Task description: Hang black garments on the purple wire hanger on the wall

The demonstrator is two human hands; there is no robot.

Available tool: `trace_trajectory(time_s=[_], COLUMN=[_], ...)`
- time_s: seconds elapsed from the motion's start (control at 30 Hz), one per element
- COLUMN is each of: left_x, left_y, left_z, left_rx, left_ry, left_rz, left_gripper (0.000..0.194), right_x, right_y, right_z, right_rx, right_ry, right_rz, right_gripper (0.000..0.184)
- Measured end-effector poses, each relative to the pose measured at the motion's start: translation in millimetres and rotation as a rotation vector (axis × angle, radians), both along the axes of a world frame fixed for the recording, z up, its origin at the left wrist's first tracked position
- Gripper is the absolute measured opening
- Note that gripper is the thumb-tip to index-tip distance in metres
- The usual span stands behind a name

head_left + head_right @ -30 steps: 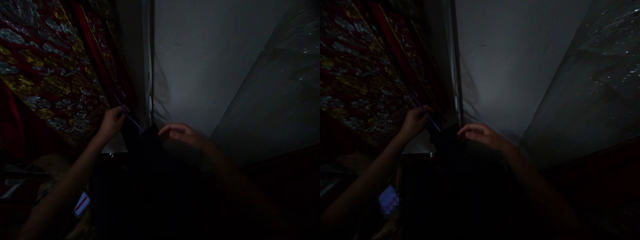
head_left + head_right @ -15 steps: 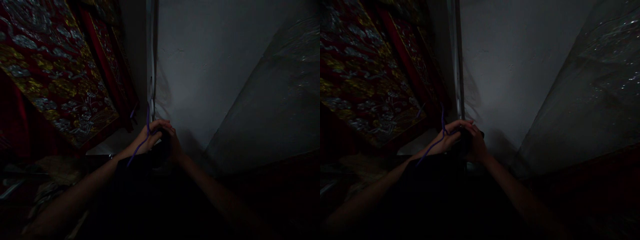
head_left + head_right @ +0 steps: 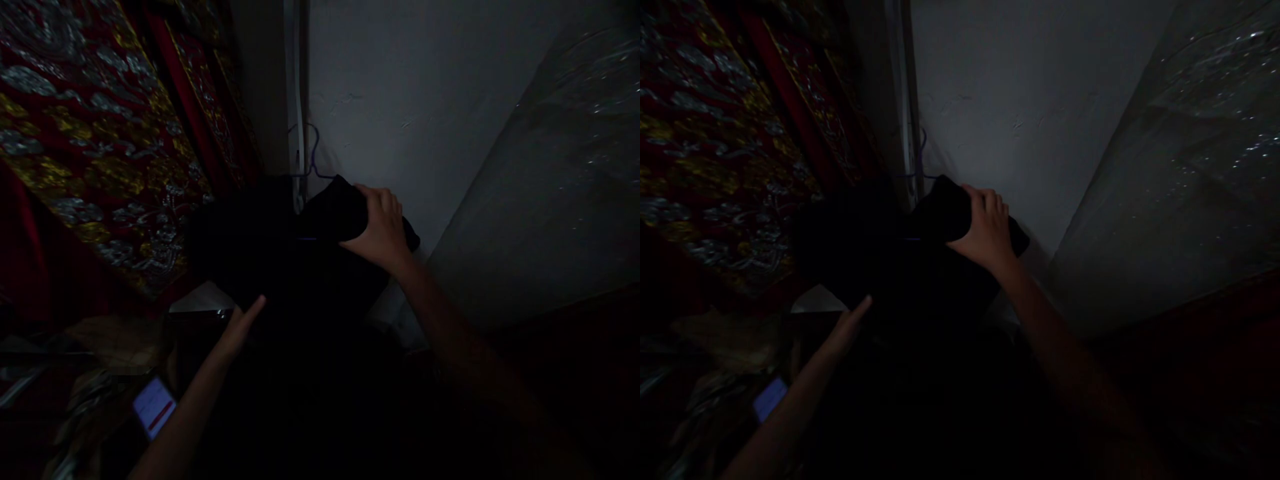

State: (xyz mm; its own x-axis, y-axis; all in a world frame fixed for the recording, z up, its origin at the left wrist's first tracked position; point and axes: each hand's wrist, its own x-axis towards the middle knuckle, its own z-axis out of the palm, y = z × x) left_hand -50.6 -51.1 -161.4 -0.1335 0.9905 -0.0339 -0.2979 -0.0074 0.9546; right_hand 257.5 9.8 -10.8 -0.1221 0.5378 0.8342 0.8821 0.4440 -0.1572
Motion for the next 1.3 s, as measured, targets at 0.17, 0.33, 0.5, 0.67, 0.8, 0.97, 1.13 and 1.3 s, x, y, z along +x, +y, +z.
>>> trace_trajectory(time_s=[0.17,0.33,0.5,0.67,0.8,0.97,1.13,1.3], left_x=[34.3,51.0,47.9,31.4,41.2,80.1,88.7,84.7], left_y=[-20.5,-38.1,-47.8,-49.9,-60.2,-67.3,-58.2,-50.0], left_z=[-17.5,-31.7,-40.0,-47.5,-70.6,-91.8,-75.0,-69.8], left_rx=[-0.102,-0.293,-0.282,0.083,0.497,0.543,0.361,0.325], left_ry=[-0.038,-0.228,-0.213,0.177,0.733,0.772,0.628,0.647], left_rz=[0.161,0.188,0.134,0.513,0.844,0.191,0.089,-0.017], left_gripper=[0.059,0.053,0.054,0.064,0.069,0.032,0.008,0.007], right_x=[-9.6,-44.2,-102.5,-111.4,-101.4,-102.8,-103.8,-92.7], right_y=[-35.0,-63.2,-60.3,-78.2,-101.0,-115.5,-114.0,-71.2], right_z=[-16.1,-86.3,-165.1,-202.2,-208.0,-199.6,-186.4,-113.8], right_rx=[-0.036,-0.151,-0.818,-0.981,-1.019,-0.936,-0.958,-0.889], right_ry=[-0.07,0.481,0.618,0.715,0.914,1.029,1.089,1.278], right_rz=[0.197,0.266,0.115,0.088,0.243,0.419,0.561,0.598], right_gripper=[0.096,0.038,0.021,0.032,0.044,0.052,0.047,0.041])
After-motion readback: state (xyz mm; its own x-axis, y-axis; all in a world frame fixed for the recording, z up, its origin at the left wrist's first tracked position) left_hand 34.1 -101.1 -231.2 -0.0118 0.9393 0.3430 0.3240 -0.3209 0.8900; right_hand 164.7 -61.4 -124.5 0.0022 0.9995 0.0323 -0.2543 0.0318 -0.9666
